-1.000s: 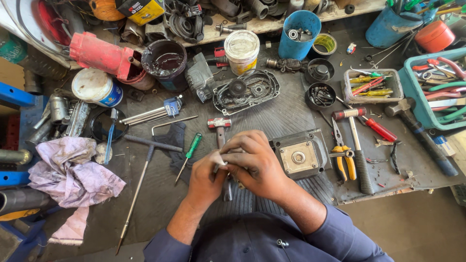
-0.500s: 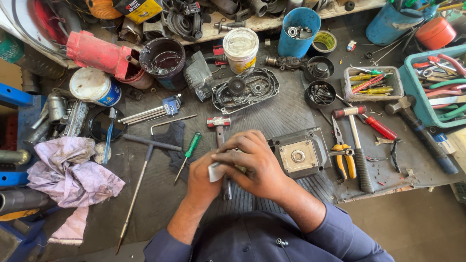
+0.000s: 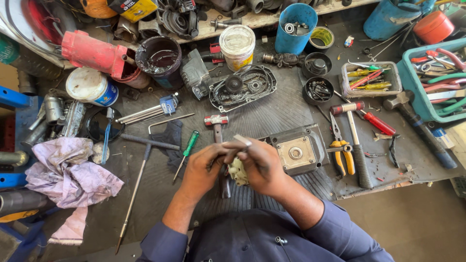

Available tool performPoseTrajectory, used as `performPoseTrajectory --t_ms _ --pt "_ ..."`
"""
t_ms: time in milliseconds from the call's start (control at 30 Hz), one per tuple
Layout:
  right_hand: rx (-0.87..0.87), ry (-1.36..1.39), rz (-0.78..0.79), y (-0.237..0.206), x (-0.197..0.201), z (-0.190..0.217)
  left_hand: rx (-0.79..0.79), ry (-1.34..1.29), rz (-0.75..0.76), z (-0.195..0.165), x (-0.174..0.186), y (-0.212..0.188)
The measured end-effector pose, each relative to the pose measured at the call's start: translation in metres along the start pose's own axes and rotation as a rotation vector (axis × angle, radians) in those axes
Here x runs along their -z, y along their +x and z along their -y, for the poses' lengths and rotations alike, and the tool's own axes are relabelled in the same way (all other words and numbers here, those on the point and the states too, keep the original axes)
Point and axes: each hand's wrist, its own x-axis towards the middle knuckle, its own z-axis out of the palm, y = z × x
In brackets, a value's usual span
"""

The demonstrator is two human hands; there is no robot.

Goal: The person works on a small engine crankcase at a cluttered workbench, prying and unscrewing components by hand, driving a screwdriver and tapping parts with a mallet, and fitting crankcase halves together. They carry the engine housing to a bench vise and continue working on it with a screwdriver and wrench.

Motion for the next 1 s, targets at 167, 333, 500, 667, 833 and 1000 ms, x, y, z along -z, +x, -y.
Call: performPoseTrajectory --t_ms 167,333,500,667,833,1000 --pt "0.033 0.345 -0.161 -0.017 0.001 -0.016 -0.075 -0.166 0.042 -0.006 0.001 0.007" --pt "-0.096 0.309 -0.105 -0.015 0.003 -0.022 -0.056 -0.166 0.104 -0.007 0.006 0.013" --pt "-0.169 0.248 -0.101 -0.009 0.002 -0.016 -0.069 -0.124 0.089 -0.004 0.010 0.013" --pt "-0.163 0.107 -0.075 -0.002 0.001 -0.007 -0.092 -0.127 0.068 -0.002 0.009 0.013" --pt "-0.112 0.067 -0.050 0.003 0.001 -0.002 -0.065 -0.179 0.023 0.000 0.008 0.012" --pt "-0.040 0.074 -0.102 0.003 -0.004 -0.004 -0.002 -0.490 -0.119 0.004 0.012 0.010"
